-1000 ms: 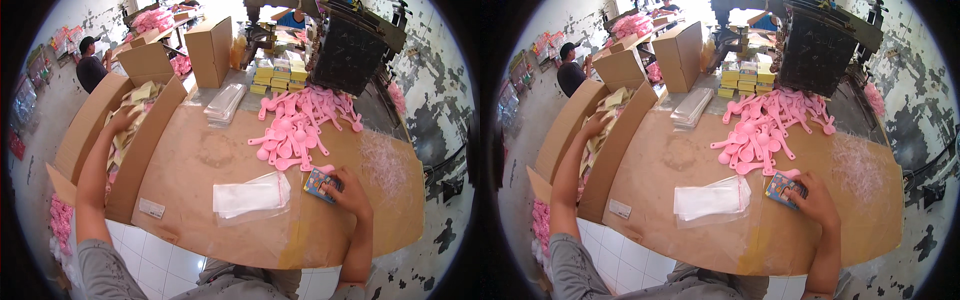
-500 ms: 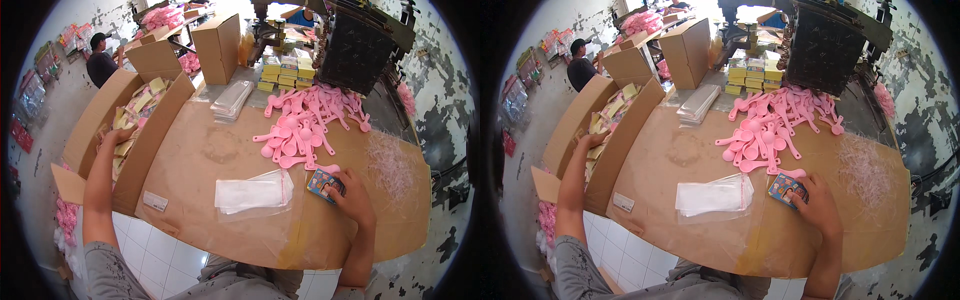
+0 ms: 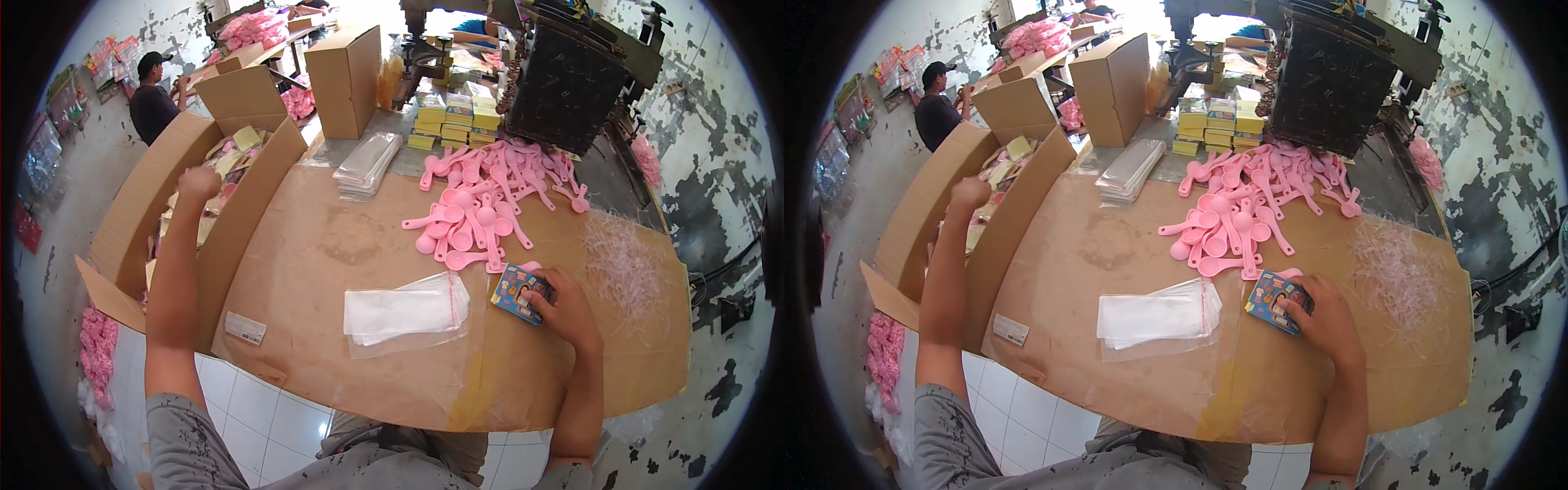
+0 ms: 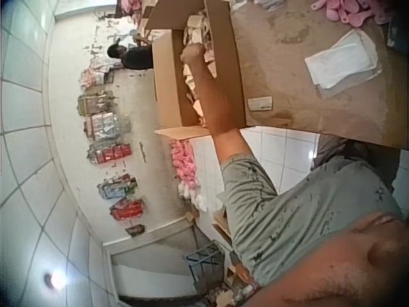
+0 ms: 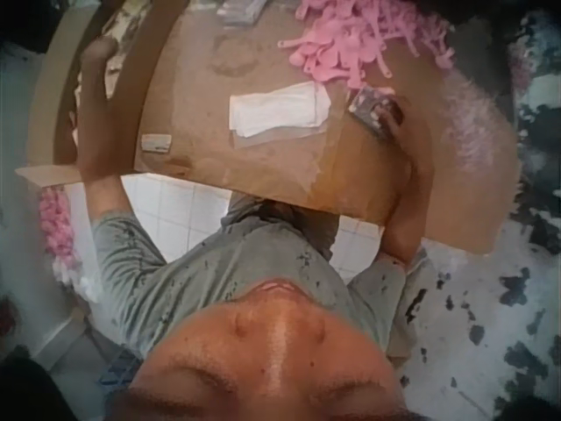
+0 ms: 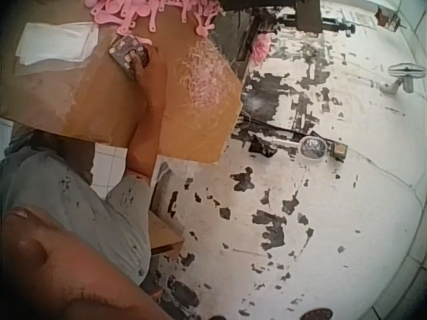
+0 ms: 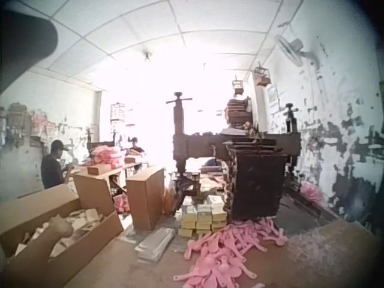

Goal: Packing pink plastic spoons and cardboard cards into small plastic bags at a factory workstation.

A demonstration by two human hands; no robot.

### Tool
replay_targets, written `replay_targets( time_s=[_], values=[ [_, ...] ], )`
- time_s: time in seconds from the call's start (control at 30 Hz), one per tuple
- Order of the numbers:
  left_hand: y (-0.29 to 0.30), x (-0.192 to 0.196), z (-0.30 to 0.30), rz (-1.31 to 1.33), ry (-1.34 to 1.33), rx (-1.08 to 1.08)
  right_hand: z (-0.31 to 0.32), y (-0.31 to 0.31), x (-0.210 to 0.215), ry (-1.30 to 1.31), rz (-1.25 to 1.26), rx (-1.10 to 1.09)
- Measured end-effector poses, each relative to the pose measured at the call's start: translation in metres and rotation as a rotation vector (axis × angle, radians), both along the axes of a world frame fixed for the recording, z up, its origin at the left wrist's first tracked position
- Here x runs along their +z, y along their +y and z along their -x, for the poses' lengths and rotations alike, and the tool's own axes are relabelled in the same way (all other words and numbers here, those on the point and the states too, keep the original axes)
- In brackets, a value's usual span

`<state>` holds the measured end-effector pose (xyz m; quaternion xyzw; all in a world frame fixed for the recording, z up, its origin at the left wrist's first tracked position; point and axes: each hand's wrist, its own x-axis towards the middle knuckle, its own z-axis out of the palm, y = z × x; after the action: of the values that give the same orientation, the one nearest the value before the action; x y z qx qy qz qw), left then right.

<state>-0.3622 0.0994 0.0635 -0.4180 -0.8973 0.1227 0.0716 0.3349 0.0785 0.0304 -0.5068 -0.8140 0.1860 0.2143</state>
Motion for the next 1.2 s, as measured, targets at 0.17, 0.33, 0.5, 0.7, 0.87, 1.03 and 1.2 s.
replay_targets(
  time_s=[0.17,0.33,0.5,0.7,0.87,1.03,1.2],
  values=[
    [-0.031,0.044,-0.177,-0.365,-0.241,-0.577,0.005,0.004,0.0,0.118,-0.032,0.031],
    [-0.08,-0.022,-0.327,-0.127,-0.748,-1.179,0.005,0.008,-0.003,0.187,-0.069,0.065],
    [-0.084,-0.058,-0.342,-0.198,-0.894,-1.106,0.008,0.008,-0.007,0.296,-0.02,0.074],
    [-0.089,-0.066,-0.344,-0.389,-1.033,-1.096,0.043,-0.015,-0.016,0.893,0.335,0.186],
    [-0.089,-0.082,-0.34,-0.469,-1.771,-0.77,0.067,-0.023,-0.021,0.205,-0.136,0.268],
    [-0.093,-0.064,-0.341,-0.437,-1.991,-0.69,0.067,-0.025,-0.022,0.322,-0.006,0.157],
    [-0.097,-0.063,-0.348,-0.34,-2.097,-0.721,0.073,-0.025,-0.029,0.867,0.223,0.117]
  ],
)
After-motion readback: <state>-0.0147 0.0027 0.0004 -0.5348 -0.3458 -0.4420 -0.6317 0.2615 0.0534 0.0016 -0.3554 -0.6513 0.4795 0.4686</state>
